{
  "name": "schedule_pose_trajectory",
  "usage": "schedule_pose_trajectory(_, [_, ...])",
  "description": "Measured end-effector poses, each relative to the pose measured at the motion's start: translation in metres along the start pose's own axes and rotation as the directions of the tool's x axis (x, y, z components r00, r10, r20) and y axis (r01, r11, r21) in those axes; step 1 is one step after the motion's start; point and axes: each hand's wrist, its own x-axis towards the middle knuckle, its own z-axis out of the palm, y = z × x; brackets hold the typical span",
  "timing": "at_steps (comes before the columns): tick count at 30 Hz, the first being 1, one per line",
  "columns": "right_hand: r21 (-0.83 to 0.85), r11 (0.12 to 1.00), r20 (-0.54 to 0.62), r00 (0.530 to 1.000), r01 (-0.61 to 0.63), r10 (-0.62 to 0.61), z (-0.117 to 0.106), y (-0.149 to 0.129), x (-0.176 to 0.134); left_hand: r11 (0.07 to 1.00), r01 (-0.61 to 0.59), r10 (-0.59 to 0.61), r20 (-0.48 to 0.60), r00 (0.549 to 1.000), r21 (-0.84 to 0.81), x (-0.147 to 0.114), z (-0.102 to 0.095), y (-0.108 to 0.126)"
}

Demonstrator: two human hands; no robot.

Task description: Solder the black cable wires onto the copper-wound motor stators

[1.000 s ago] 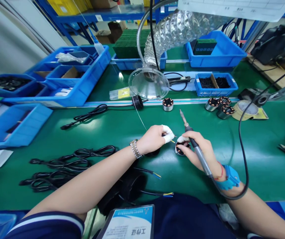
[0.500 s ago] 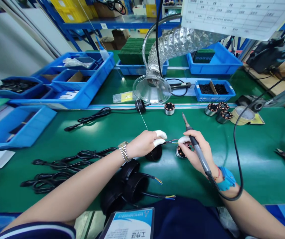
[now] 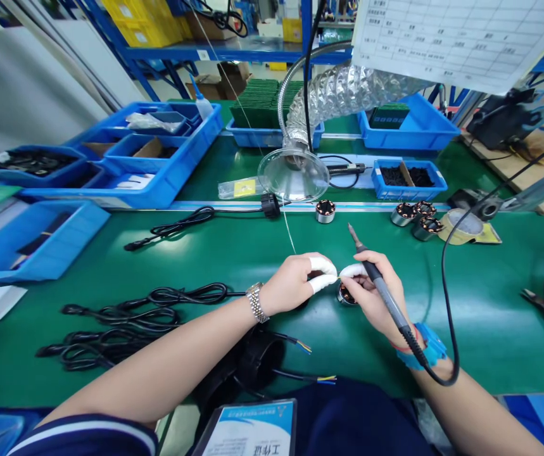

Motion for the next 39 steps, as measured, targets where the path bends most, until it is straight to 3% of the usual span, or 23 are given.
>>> schedule_pose_trajectory(6, [0.038,0.999,-0.027,0.999,-0.023,0.024,0.002,-0.002,0.002,0.992,-0.034,0.037,-0.022,0.999,0.125,-0.003,0.002,-0.001])
schedule_pose_trajectory(10, [0.064,0.997,-0.056,0.998,-0.039,0.043,0.005,-0.003,0.002,0.992,0.128,-0.128,0.02,0.992,0.015,0.003,-0.001,0.002])
schedule_pose_trajectory(14, [0.002,0.999,-0.047,0.998,-0.035,0.035,0.003,0.0,-0.005,0.937,0.312,-0.293,0.135,0.946,-0.155,0.008,-0.006,0.001])
schedule_pose_trajectory(19, [-0.246,0.96,-0.066,0.986,0.131,-0.151,-0.011,0.002,-0.005,0.949,0.283,-0.246,0.235,0.941,-0.139,0.012,-0.008,-0.001])
schedule_pose_trajectory(22, [-0.386,0.888,0.027,0.965,0.25,-0.26,-0.016,0.001,0.001,0.946,0.287,-0.245,0.243,0.939,-0.152,0.013,-0.007,0.0])
schedule_pose_trajectory(25, [-0.399,0.864,0.11,0.951,0.308,-0.288,-0.017,0.0,0.005,0.936,0.302,-0.25,0.265,0.931,-0.179,0.013,-0.007,0.0])
schedule_pose_trajectory(39, [-0.322,0.926,0.033,0.979,0.199,-0.199,-0.013,0.007,0.008,0.893,0.381,-0.329,0.231,0.916,-0.239,0.019,-0.01,-0.005])
